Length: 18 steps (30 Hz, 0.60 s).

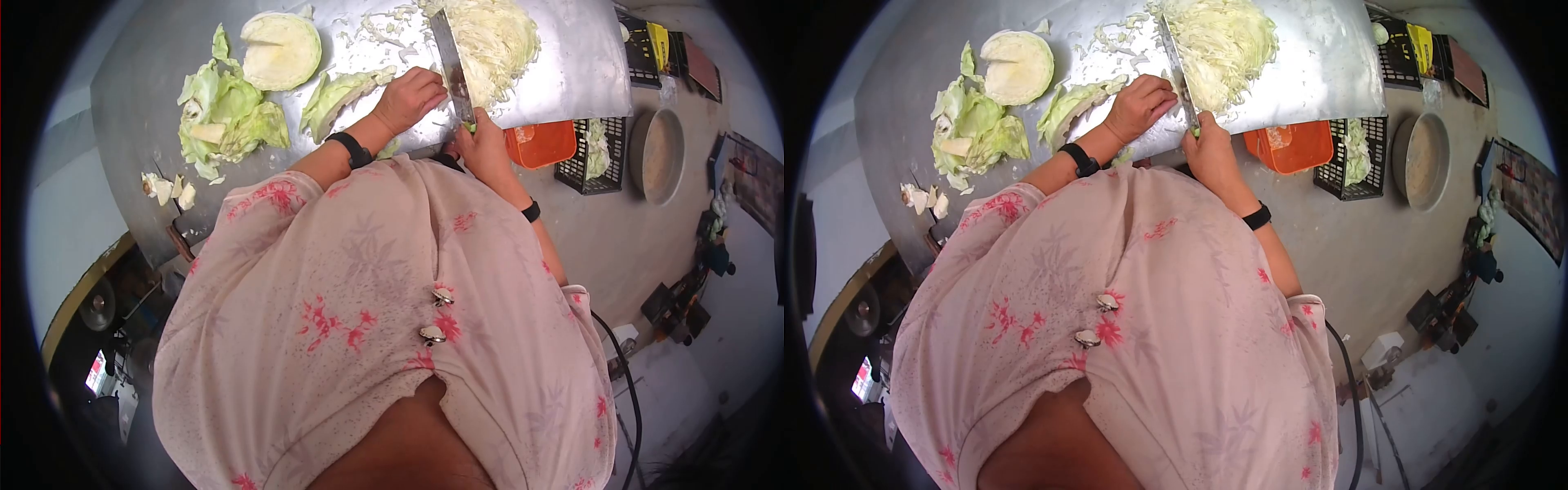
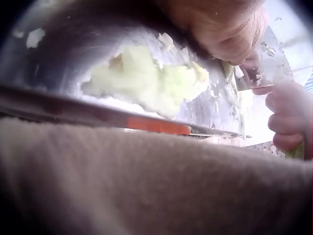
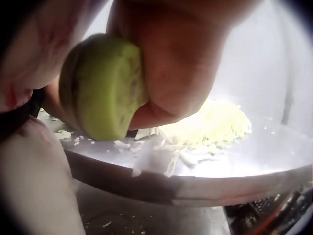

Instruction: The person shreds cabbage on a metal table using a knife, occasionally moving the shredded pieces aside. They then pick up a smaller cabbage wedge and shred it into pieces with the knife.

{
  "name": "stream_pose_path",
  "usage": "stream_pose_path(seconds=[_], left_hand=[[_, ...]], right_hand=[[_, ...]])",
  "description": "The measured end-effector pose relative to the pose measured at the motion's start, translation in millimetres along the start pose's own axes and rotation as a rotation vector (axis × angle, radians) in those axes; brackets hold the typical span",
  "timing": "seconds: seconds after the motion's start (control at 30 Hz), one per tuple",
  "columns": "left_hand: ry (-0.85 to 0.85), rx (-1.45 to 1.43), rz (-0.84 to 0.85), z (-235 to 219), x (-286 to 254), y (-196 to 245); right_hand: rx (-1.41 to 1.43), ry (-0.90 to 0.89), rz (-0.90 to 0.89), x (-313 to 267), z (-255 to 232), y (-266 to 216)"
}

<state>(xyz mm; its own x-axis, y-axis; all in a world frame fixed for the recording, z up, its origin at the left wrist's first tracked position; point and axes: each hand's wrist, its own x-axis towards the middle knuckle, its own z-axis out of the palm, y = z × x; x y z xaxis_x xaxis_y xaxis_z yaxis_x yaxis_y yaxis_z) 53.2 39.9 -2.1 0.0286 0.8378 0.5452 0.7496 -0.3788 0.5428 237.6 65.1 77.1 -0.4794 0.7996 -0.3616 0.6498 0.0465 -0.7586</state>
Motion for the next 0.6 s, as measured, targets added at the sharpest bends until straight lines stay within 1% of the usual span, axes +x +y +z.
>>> stream_pose_path(seconds=[0.03,0.13,0.23,0.33,0.43,0.53,0.6], left_hand=[[-0.002,-0.002,-0.004,0,0,0],[-0.002,-0.006,-0.004,1,0,-1],[-0.004,-0.002,0.001,0,0,-2],[0.001,0.002,0.004,0,2,0],[-0.006,0.012,0.002,0,2,-1],[-0.015,0.006,-0.002,0,2,-2],[-0.018,0.004,-0.004,0,1,-2]], right_hand=[[0.017,-0.016,0.025,-1,-1,0],[0.020,-0.007,-0.022,-3,-1,1],[0.077,-0.015,0.035,-5,-4,0],[0.071,-0.014,0.074,-10,-13,-12],[0.041,-0.056,0.081,-9,-15,-19],[0.040,-0.082,0.040,-6,-7,-5],[-0.014,-0.094,0.042,-6,-9,-6]])
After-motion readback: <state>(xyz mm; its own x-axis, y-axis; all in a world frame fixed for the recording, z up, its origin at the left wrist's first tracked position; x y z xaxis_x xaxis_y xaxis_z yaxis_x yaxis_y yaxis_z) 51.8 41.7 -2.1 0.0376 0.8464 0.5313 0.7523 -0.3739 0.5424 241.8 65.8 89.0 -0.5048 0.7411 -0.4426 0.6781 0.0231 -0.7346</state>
